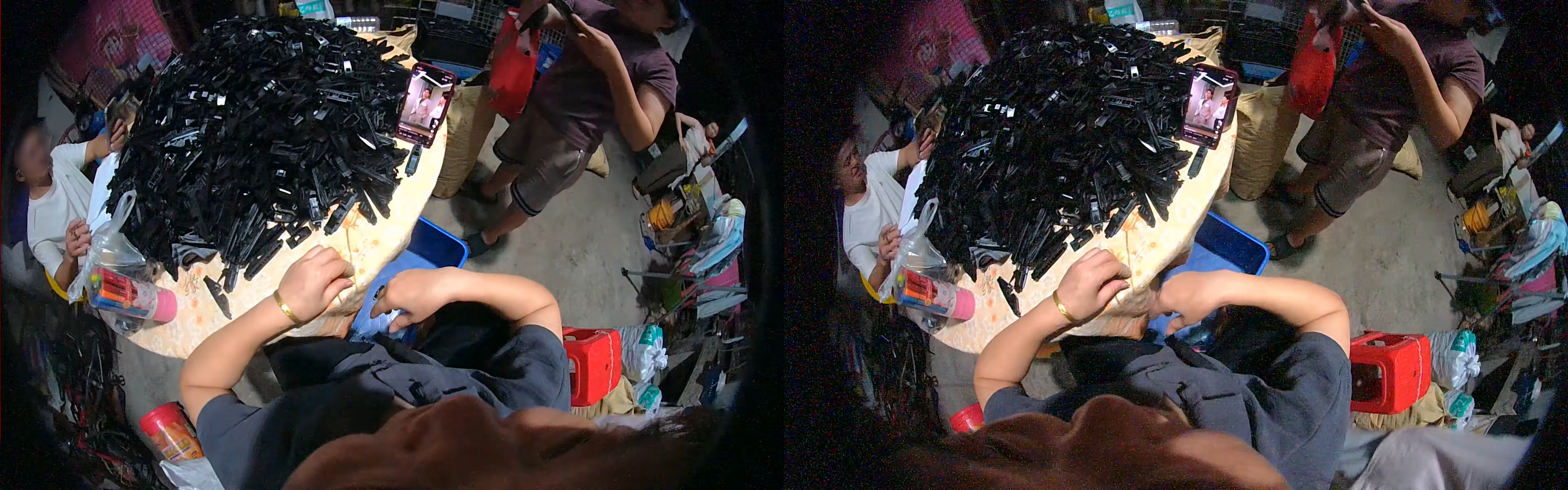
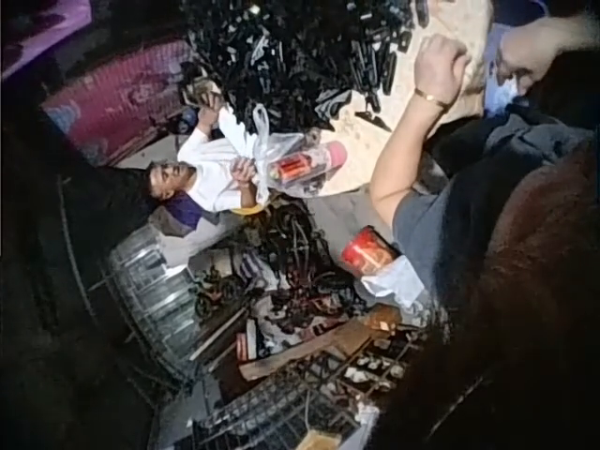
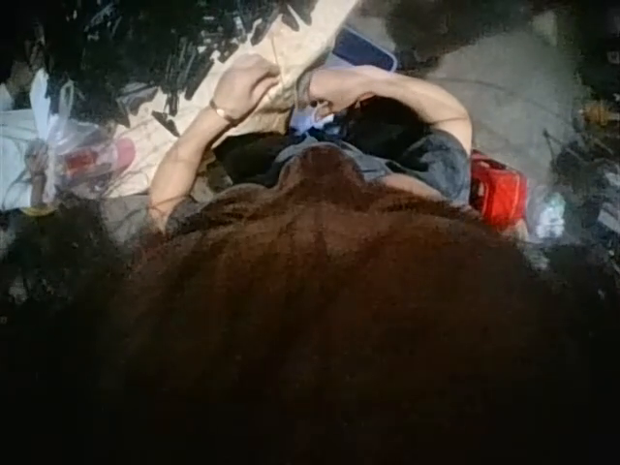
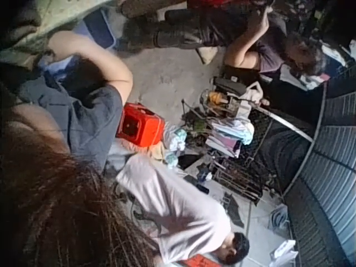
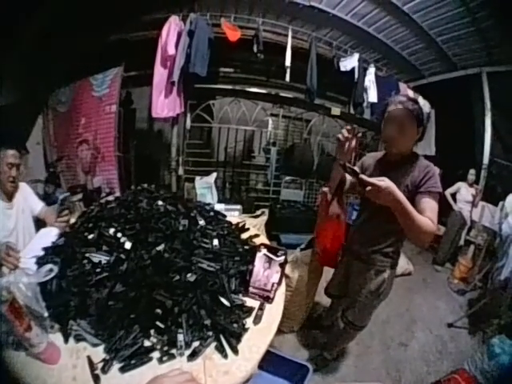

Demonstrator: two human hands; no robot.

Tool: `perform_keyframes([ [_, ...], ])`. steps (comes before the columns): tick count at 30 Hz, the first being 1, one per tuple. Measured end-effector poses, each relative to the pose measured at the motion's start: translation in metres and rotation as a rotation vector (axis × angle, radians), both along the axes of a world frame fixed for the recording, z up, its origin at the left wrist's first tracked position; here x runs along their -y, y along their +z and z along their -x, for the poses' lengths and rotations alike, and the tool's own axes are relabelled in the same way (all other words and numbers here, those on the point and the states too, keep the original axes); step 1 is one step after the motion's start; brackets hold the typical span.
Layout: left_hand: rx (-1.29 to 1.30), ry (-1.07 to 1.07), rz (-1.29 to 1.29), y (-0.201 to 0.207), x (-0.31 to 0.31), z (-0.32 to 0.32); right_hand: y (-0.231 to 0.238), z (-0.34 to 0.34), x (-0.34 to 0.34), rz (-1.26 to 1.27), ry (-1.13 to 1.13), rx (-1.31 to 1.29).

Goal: The person sorts and organizes small black plastic components by hand, moving them from a table into a container.

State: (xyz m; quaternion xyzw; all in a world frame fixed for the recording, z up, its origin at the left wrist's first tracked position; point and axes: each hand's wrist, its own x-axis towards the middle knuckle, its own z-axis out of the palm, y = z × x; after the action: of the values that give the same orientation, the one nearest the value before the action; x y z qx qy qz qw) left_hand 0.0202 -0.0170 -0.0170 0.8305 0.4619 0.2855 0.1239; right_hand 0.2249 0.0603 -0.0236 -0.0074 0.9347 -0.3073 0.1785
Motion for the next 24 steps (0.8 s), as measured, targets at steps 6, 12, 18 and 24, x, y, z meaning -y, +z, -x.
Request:
perform_keyframes([
  [6, 0.023, -0.148, 0.09, 0.001, 0.061, -0.014, -0.045, 0.006, 0.032, 0.219, 0.195, -0.098],
  [12, 0.022, 0.103, 1.364, -0.078, 0.181, 0.029, -0.107, 0.008, 0.07, 0.319, 0.303, -0.124],
  [18, 0.116, 0.347, 0.991, -0.159, 0.277, 0.028, -0.098, 0.021, 0.075, 0.33, 0.291, -0.1],
  [24, 0.55, 0.369, 0.98, -0.117, 0.222, -0.002, -0.096, -0.02, 0.077, 0.377, 0.059, 0.034],
])
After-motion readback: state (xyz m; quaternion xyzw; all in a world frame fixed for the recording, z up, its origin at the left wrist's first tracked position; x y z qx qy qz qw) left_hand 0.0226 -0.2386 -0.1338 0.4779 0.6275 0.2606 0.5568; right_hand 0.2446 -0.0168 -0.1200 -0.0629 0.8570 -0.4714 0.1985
